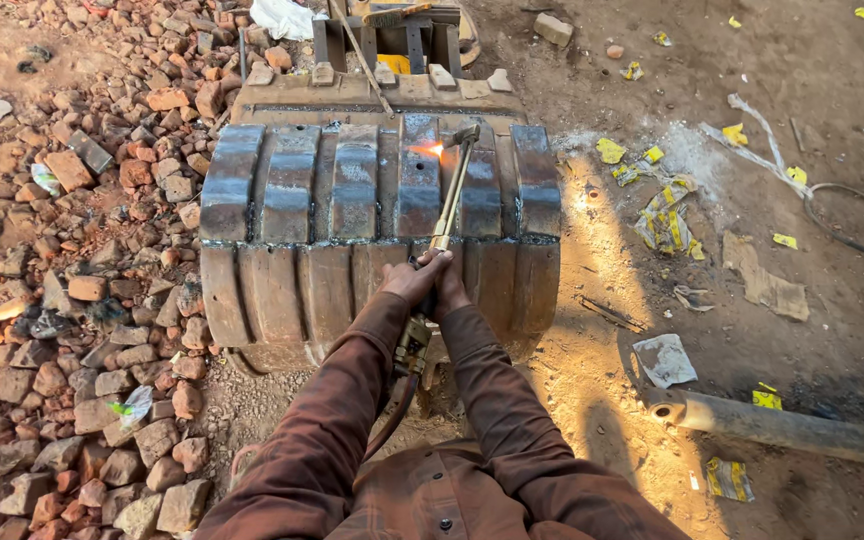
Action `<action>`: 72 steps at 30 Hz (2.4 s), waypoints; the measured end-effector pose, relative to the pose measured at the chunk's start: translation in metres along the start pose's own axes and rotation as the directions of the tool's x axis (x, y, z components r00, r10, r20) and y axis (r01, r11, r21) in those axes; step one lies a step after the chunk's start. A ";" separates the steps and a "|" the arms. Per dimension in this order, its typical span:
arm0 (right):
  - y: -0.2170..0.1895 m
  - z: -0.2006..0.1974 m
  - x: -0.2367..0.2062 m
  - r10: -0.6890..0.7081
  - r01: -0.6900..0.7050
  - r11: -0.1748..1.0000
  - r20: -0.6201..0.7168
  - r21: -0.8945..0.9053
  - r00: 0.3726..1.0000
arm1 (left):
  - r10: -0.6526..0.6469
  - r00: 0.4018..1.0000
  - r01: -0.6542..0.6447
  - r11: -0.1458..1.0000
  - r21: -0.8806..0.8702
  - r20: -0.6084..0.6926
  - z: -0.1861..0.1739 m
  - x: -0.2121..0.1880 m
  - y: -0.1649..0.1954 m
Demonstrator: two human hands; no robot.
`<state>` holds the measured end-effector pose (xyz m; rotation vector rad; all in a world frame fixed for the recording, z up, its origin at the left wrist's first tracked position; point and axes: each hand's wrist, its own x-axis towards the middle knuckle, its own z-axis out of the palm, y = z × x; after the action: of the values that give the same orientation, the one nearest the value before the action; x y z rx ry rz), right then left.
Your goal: The person uses a welding torch to apply heat to the surface of a large, ribbed metal roller. The flame is directed at specific spots on the metal, creating sparks and glowing areas as the person moves the torch along the object.
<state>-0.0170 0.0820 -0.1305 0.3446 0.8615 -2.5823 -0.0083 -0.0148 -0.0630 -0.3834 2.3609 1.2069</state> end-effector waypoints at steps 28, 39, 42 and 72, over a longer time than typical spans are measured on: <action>0.006 0.007 -0.005 0.180 -0.190 0.980 0.138 0.064 0.974 | 0.035 0.997 -0.035 0.999 -0.005 -0.068 0.009 -0.007 -0.004; 0.010 0.017 -0.008 0.127 -0.138 0.985 0.109 0.101 0.986 | 0.083 0.993 -0.083 0.997 0.002 -0.088 0.007 -0.007 -0.011; 0.010 0.019 -0.007 0.158 -0.175 0.982 0.203 0.067 0.966 | 0.084 0.991 -0.084 0.996 0.010 -0.105 0.006 -0.006 -0.011; 0.023 0.032 0.004 0.268 -0.285 0.958 0.243 0.040 0.932 | 0.052 0.993 -0.059 0.996 -0.066 -0.104 -0.013 -0.008 -0.023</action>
<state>-0.0141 0.0439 -0.1190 0.1612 0.5871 -2.3360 0.0048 -0.0390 -0.0682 -0.4138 2.4357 1.3265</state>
